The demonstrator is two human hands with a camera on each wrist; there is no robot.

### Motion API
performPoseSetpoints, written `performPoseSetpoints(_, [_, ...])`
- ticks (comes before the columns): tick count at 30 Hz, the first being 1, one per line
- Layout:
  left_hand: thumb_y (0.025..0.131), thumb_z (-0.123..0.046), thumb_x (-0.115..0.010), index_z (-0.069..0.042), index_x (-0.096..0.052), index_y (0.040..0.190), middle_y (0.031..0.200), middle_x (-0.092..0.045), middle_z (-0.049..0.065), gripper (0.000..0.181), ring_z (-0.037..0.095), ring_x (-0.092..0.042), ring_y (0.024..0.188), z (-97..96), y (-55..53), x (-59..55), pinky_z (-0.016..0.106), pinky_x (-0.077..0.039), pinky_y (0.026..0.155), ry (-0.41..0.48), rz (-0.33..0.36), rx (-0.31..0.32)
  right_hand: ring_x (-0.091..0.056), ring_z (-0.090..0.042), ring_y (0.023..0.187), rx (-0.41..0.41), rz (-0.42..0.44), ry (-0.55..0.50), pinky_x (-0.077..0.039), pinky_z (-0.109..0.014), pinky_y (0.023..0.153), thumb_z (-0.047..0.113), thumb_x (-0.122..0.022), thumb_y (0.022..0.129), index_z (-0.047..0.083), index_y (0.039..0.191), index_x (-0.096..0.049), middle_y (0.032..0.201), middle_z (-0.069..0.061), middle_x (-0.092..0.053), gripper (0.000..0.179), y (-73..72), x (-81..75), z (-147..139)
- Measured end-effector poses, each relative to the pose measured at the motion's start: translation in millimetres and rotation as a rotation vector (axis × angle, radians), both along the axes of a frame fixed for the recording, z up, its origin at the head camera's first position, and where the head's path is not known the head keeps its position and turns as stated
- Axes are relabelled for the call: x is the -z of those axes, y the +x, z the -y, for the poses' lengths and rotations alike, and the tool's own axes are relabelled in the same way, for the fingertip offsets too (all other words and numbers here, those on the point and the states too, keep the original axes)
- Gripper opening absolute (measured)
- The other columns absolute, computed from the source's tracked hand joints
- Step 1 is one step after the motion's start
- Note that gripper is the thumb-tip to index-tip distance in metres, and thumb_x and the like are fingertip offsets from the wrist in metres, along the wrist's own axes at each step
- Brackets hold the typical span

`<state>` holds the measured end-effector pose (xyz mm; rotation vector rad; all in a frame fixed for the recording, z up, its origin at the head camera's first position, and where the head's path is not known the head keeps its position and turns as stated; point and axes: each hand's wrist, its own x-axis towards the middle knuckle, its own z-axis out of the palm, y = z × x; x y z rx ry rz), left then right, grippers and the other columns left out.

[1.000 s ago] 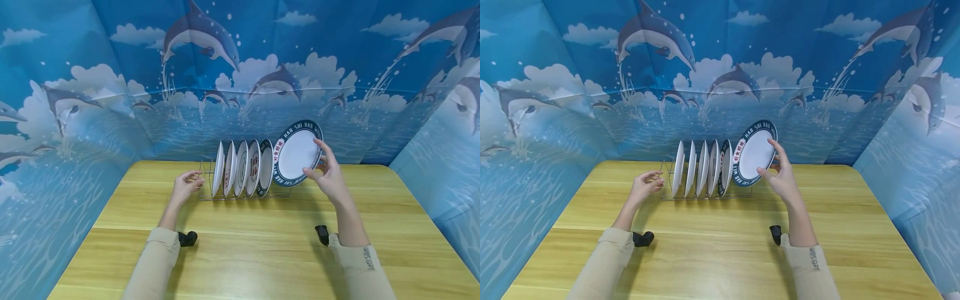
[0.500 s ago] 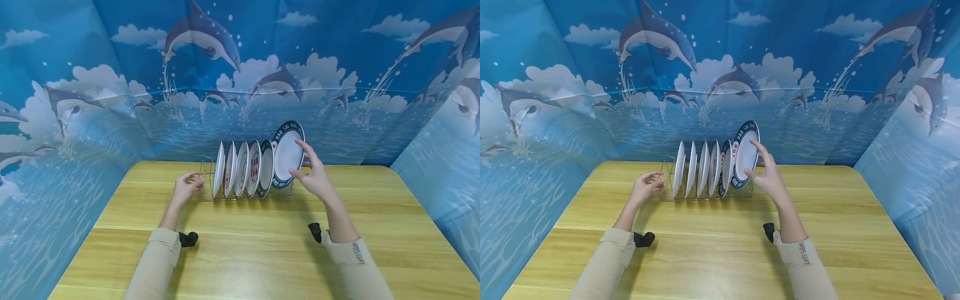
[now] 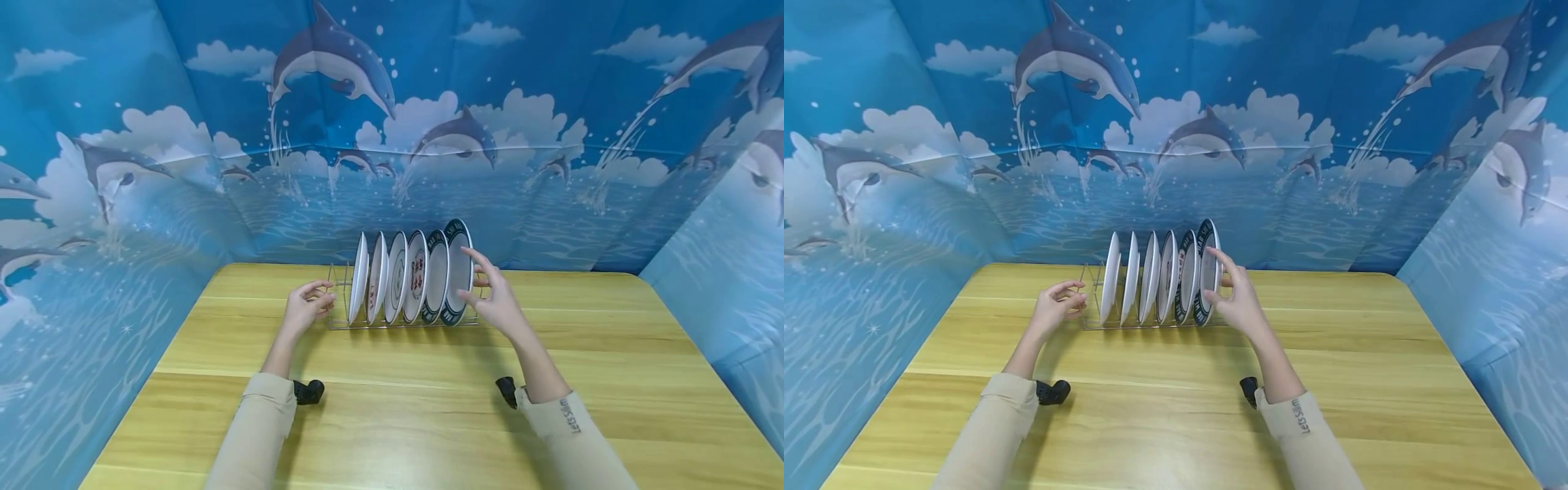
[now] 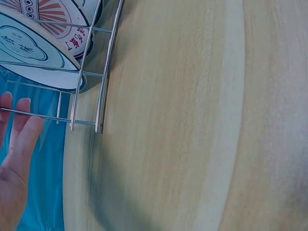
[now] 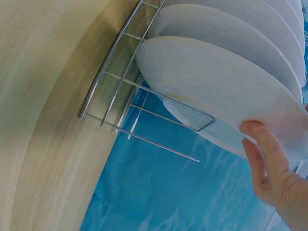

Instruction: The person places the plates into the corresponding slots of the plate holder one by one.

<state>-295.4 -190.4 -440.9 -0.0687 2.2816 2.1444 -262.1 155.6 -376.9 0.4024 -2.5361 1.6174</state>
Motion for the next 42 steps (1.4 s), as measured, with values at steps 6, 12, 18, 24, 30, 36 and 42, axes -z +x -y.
performPoseSetpoints(6, [0.083, -0.007, -0.067, 0.003, -0.057, 0.114, 0.072, -0.063, -0.002, 0.034, 0.014, -0.063, 0.070, 0.6, -0.5, 2.7, 0.049, -0.049, 0.085, -0.002, -0.009, -0.001, -0.048, -0.048, 0.106, 0.013, -0.016, -0.016, -0.056, -0.045, 0.068, -0.002, -0.063, 0.083, 0.026, 0.142, -0.032, 0.132, -0.026, -0.033, 0.072, -1.8, 6.1, 0.9])
performPoseSetpoints(12, [0.083, -0.007, -0.067, 0.004, -0.056, 0.115, 0.072, -0.063, -0.003, 0.036, 0.013, -0.063, 0.069, 1.6, 1.2, 2.4, 0.051, -0.048, 0.086, 0.009, -0.003, 0.001, -0.048, -0.048, 0.108, 0.018, -0.003, -0.017, -0.055, -0.047, 0.070, 0.000, -0.063, 0.084, 0.029, 0.143, -0.031, 0.135, -0.024, -0.030, 0.073, -0.9, 8.5, 1.5])
performPoseSetpoints(18, [0.083, -0.008, -0.067, 0.003, -0.057, 0.114, 0.072, -0.063, -0.003, 0.035, 0.014, -0.063, 0.070, 1.9, 1.1, 3.1, 0.051, -0.048, 0.086, 0.012, -0.001, -0.001, -0.045, -0.048, 0.111, 0.007, 0.002, -0.003, -0.054, -0.049, 0.074, 0.005, -0.062, 0.086, 0.029, 0.144, -0.028, 0.137, -0.024, -0.028, 0.071, 1.2, 9.1, 0.7])
performPoseSetpoints(24, [0.082, -0.009, -0.069, 0.005, -0.056, 0.114, 0.073, -0.064, -0.001, 0.037, 0.012, -0.063, 0.069, 1.7, 1.3, 6.0, 0.049, -0.050, 0.084, 0.010, -0.028, 0.002, -0.039, -0.047, 0.119, 0.021, -0.019, -0.067, -0.042, -0.058, 0.091, 0.018, -0.065, 0.086, 0.030, 0.146, -0.018, 0.139, -0.023, -0.028, 0.076, 5.0, 17.8, -3.6])
performPoseSetpoints(30, [0.079, -0.014, -0.072, 0.004, -0.059, 0.110, 0.073, -0.065, 0.000, 0.039, 0.012, -0.062, 0.067, 2.1, 4.4, 7.3, 0.043, -0.054, 0.077, 0.036, -0.099, 0.031, -0.026, -0.044, 0.129, 0.094, -0.034, -0.056, -0.023, -0.062, 0.104, 0.019, -0.068, 0.083, 0.021, 0.147, -0.015, 0.144, -0.023, -0.023, 0.083, 17.6, 27.6, -2.5])
performPoseSetpoints(36, [0.082, -0.008, -0.068, 0.006, -0.055, 0.117, 0.073, -0.064, -0.002, 0.040, 0.016, -0.063, 0.071, -0.6, 2.2, 5.5, 0.048, -0.050, 0.084, 0.007, -0.021, -0.001, -0.019, -0.050, 0.130, 0.062, -0.004, -0.067, -0.022, -0.067, 0.101, 0.011, -0.066, 0.082, 0.011, 0.147, -0.013, 0.146, -0.028, -0.015, 0.084, 34.0, 18.6, 5.0])
performPoseSetpoints(42, [0.083, -0.007, -0.066, 0.005, -0.054, 0.117, 0.073, -0.062, -0.002, 0.038, 0.016, -0.063, 0.071, -1.2, 4.1, 4.5, 0.048, -0.050, 0.084, -0.018, -0.002, -0.003, -0.020, -0.051, 0.128, 0.040, -0.026, -0.087, -0.032, -0.065, 0.096, 0.007, -0.067, 0.081, 0.010, 0.146, -0.012, 0.145, -0.029, -0.015, 0.085, 32.7, 22.0, 1.9])
